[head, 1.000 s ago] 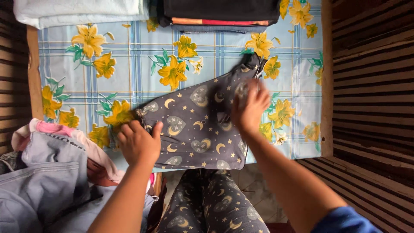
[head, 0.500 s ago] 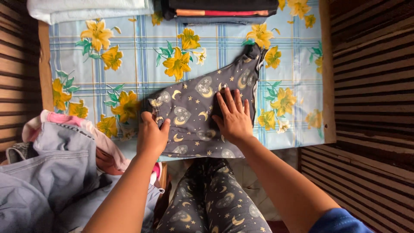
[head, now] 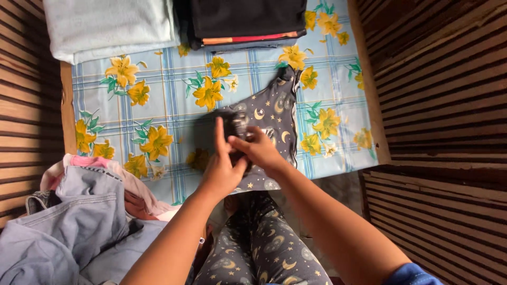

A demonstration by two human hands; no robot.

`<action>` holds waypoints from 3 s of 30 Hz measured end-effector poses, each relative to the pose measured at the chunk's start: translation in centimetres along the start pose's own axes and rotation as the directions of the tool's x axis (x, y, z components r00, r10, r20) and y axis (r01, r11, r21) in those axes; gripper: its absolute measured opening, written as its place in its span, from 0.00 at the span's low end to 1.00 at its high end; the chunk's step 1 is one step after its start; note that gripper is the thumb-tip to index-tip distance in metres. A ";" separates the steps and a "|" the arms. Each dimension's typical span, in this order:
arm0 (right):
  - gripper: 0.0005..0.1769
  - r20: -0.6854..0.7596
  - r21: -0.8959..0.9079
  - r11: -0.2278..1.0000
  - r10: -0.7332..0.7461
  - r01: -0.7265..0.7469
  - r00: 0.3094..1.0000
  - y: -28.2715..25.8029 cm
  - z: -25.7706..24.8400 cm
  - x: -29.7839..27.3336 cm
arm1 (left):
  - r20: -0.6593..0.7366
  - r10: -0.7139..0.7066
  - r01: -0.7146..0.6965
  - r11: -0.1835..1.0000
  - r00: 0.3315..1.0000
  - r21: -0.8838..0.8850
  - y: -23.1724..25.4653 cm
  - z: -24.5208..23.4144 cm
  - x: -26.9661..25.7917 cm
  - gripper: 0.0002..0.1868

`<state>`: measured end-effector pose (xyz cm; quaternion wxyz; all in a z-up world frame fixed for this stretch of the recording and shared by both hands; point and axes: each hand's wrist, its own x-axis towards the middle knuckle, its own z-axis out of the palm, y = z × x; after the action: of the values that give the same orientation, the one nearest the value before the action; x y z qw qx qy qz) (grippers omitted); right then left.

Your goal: Folding various items of clothing including shorts, a t-shirt, and jeans on a table.

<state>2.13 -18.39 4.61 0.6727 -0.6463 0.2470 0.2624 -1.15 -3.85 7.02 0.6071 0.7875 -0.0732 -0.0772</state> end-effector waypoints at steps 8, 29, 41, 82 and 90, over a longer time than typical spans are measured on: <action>0.31 -0.210 0.090 0.987 -0.111 0.132 0.971 6.2 -11.4 2.9 | 0.213 -0.168 0.203 0.966 0.963 -0.159 -3.5 1.1 -0.3 0.30; 0.33 -0.262 -0.609 0.782 -0.361 0.137 0.895 7.6 -6.7 -0.4 | -0.069 -0.668 0.658 0.743 0.741 -0.119 -5.6 8.9 1.3 0.33; 0.23 0.175 0.713 0.694 -0.047 -0.093 0.983 -1.0 -8.2 1.6 | 0.287 -0.043 -0.131 0.818 0.957 0.560 5.3 4.0 5.2 0.25; 0.23 -0.672 -0.154 0.984 -0.173 0.093 0.720 6.1 -14.3 6.9 | -0.500 -0.338 0.544 0.762 0.797 0.352 -9.5 -0.4 6.1 0.32; 0.19 -0.656 -0.269 0.963 -0.165 -0.023 0.737 4.0 -14.4 8.8 | -0.365 -0.176 0.351 0.792 0.914 0.499 -11.7 -1.3 8.1 0.06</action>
<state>6.03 -32.34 -4.90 0.4574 -0.7882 0.4113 0.0153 7.29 -1.37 -4.20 0.3393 0.9338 0.1123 -0.0174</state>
